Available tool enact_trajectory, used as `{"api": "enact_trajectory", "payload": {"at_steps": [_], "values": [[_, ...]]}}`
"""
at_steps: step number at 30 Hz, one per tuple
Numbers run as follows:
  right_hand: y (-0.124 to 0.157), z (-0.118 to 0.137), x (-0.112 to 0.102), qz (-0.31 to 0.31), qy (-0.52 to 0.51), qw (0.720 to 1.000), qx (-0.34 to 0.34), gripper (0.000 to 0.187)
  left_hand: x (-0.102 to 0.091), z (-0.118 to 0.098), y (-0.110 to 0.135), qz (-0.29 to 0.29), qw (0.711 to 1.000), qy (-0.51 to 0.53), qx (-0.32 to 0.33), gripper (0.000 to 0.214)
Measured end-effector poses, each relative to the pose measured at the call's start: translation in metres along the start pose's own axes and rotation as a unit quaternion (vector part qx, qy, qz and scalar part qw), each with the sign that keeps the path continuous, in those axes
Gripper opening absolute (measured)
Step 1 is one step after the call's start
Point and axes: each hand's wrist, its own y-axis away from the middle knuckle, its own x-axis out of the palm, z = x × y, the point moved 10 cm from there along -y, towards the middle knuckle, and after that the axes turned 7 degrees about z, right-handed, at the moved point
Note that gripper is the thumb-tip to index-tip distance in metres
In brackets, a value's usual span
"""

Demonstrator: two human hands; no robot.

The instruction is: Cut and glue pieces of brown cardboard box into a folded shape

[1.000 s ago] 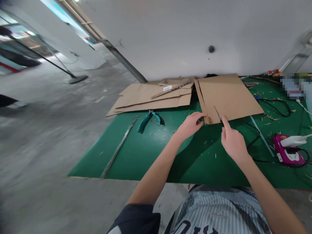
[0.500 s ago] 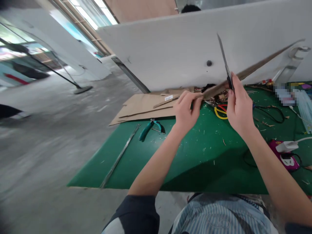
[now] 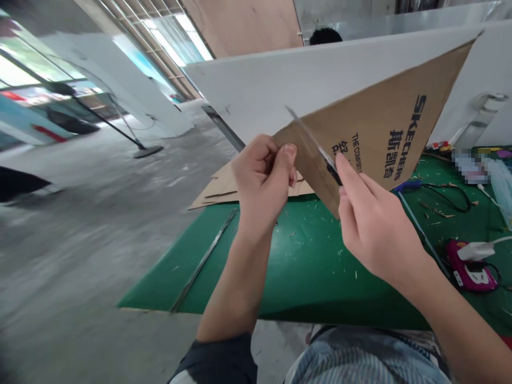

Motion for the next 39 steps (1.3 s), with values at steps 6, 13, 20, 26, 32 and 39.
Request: {"api": "enact_trajectory", "payload": {"at_steps": [6,13,20,26,32,39], "values": [[-0.009,0.014,-0.006,0.011,0.033,0.999,0.003,0.048,-0.007,-0.009,-0.004,-0.011,1.000,-0.018,0.021,0.039],[-0.014,0.015,-0.007,0.016,0.065,0.998,0.007,0.048,-0.004,-0.004,-0.009,0.006,0.999,-0.022,0.029,0.036],[-0.025,0.016,-0.007,0.037,0.080,0.996,0.009,0.045,-0.003,-0.002,-0.014,0.026,0.999,-0.015,0.031,0.035],[-0.042,0.015,-0.011,0.095,0.101,0.990,0.008,0.043,-0.004,0.001,-0.016,0.035,0.999,-0.029,0.000,0.034],[-0.054,0.013,-0.008,0.127,0.094,0.987,0.031,0.040,-0.005,0.004,-0.019,0.043,0.998,-0.031,-0.026,0.037],[-0.035,0.009,0.006,0.130,0.086,0.986,0.064,0.046,-0.012,0.000,-0.022,0.031,0.996,-0.077,-0.018,0.041]]}}
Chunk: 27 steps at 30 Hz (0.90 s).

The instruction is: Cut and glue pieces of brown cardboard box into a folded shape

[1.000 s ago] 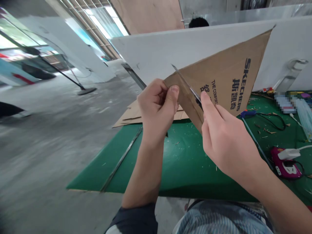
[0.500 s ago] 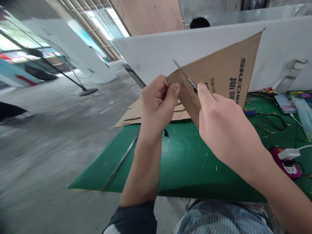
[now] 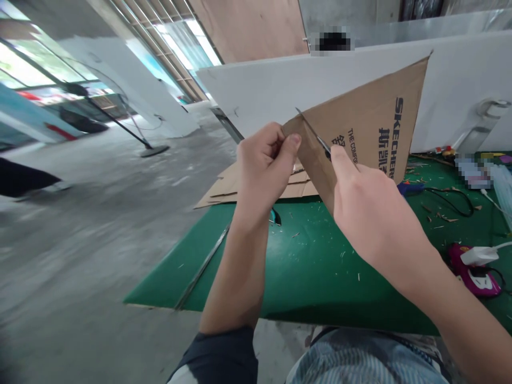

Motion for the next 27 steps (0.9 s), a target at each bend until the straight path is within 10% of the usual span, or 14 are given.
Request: {"api": "enact_trajectory", "payload": {"at_steps": [27], "values": [[-0.011,-0.005,0.018,0.030,-0.017,0.999,0.028,0.049,0.004,-0.006,-0.007,0.026,0.998,-0.053,0.009,0.040]]}}
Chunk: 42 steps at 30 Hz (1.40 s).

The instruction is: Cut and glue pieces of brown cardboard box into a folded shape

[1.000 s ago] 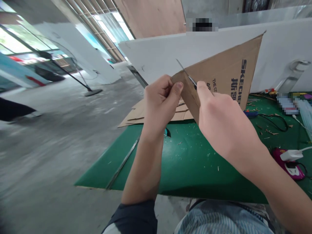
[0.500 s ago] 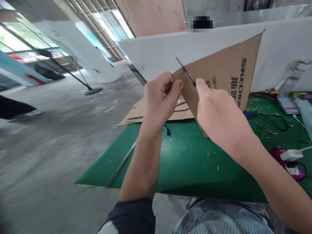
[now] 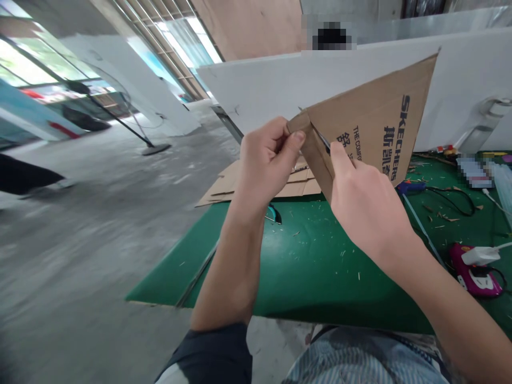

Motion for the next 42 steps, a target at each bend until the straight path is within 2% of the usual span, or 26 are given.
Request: {"api": "enact_trajectory", "payload": {"at_steps": [5,12,15,18,21,24,28,30,35,38,42], "values": [[-0.005,0.001,0.008,0.000,0.000,1.000,-0.008,0.051,-0.002,0.001,0.003,-0.025,1.000,0.010,-0.012,0.042],[0.026,-0.012,0.040,-0.035,-0.010,0.999,0.001,0.052,-0.002,0.005,0.003,-0.007,0.998,0.056,-0.018,0.044],[0.022,-0.013,0.037,-0.030,0.001,1.000,0.010,0.052,0.000,0.002,0.000,0.010,0.998,0.054,-0.017,0.043],[0.006,-0.007,0.025,-0.019,0.015,1.000,0.004,0.051,0.003,0.002,-0.002,0.027,0.998,0.050,-0.023,0.043],[-0.004,-0.004,0.021,-0.012,0.022,1.000,-0.012,0.052,0.001,0.006,-0.002,0.008,0.999,0.043,-0.026,0.043],[0.002,-0.009,0.037,-0.007,0.025,1.000,-0.017,0.053,-0.002,0.012,0.000,-0.010,0.999,0.035,-0.028,0.041],[0.020,-0.022,0.069,0.008,0.025,1.000,-0.002,0.053,-0.001,0.018,-0.001,-0.001,0.999,0.043,-0.028,0.041],[0.023,-0.025,0.075,0.013,0.022,1.000,0.005,0.053,0.002,0.019,-0.003,0.007,0.998,0.046,-0.033,0.041],[0.011,-0.020,0.055,0.002,0.009,1.000,-0.004,0.053,0.013,0.016,-0.004,0.022,0.998,0.043,-0.036,0.044],[0.003,-0.019,0.056,0.032,0.003,0.999,-0.005,0.053,0.007,0.017,-0.002,-0.004,0.999,0.042,-0.035,0.043],[0.005,-0.025,0.078,0.072,0.013,0.997,0.003,0.054,0.001,0.032,0.002,-0.020,0.997,0.041,-0.058,0.042]]}}
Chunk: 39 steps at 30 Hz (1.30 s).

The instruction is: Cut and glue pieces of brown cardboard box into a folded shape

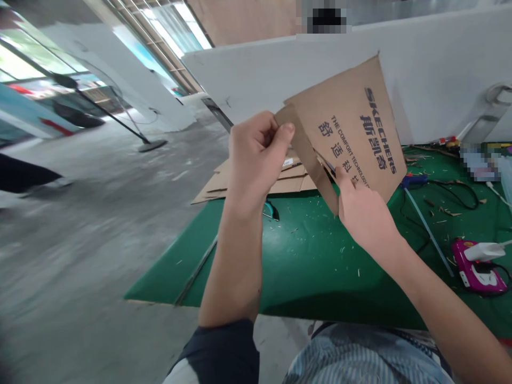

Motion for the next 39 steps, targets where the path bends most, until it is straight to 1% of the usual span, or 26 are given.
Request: {"api": "enact_trajectory", "payload": {"at_steps": [3,7,10,13,16,18,21,23,25,28,30,31,33,35,39], "values": [[0.004,-0.003,0.014,0.012,-0.003,1.000,-0.006,0.052,0.007,0.019,0.002,0.019,0.999,-0.003,-0.025,0.042],[0.006,-0.012,0.025,0.033,-0.012,0.999,0.003,0.049,0.022,0.042,0.007,0.044,0.998,0.005,-0.051,0.041],[0.004,-0.015,0.029,0.043,-0.027,0.999,-0.003,0.048,0.027,0.061,0.013,0.039,0.995,0.053,-0.080,0.037],[0.000,-0.015,0.034,0.046,-0.029,0.998,-0.013,0.049,0.025,0.077,0.018,0.011,0.991,0.087,-0.103,0.035],[-0.002,-0.015,0.038,0.046,-0.026,0.999,-0.009,0.050,0.022,0.085,0.020,-0.013,0.986,0.119,-0.119,0.027],[-0.001,-0.014,0.040,0.043,-0.031,0.999,-0.009,0.051,0.026,0.090,0.018,-0.009,0.976,0.168,-0.139,0.020],[0.002,-0.013,0.042,0.045,-0.046,0.998,-0.009,0.050,0.033,0.097,0.011,-0.013,0.956,0.230,-0.180,0.022],[0.003,-0.013,0.045,0.055,-0.053,0.997,-0.008,0.051,0.032,0.102,0.006,-0.032,0.950,0.229,-0.209,0.028],[0.004,-0.012,0.044,0.057,-0.049,0.997,-0.009,0.051,0.031,0.106,-0.003,-0.040,0.952,0.203,-0.228,0.028],[0.001,-0.012,0.037,0.047,-0.041,0.998,-0.012,0.049,0.036,0.103,-0.020,0.004,0.959,0.166,-0.228,0.023],[-0.002,-0.011,0.030,0.047,-0.046,0.998,-0.019,0.049,0.039,0.094,-0.031,0.037,0.964,0.158,-0.210,0.014],[-0.004,-0.008,0.026,0.050,-0.051,0.997,-0.025,0.049,0.037,0.087,-0.036,0.044,0.967,0.153,-0.198,0.009],[-0.007,-0.002,0.017,0.056,-0.054,0.996,-0.042,0.050,0.029,0.071,-0.041,0.039,0.975,0.136,-0.172,0.005],[-0.008,0.005,0.010,0.062,-0.046,0.996,-0.051,0.049,0.018,0.052,-0.043,0.026,0.984,0.104,-0.141,0.010],[-0.002,0.015,0.009,0.076,0.004,0.997,-0.029,0.050,0.001,0.016,-0.039,0.013,0.998,0.003,-0.065,0.014]]}}
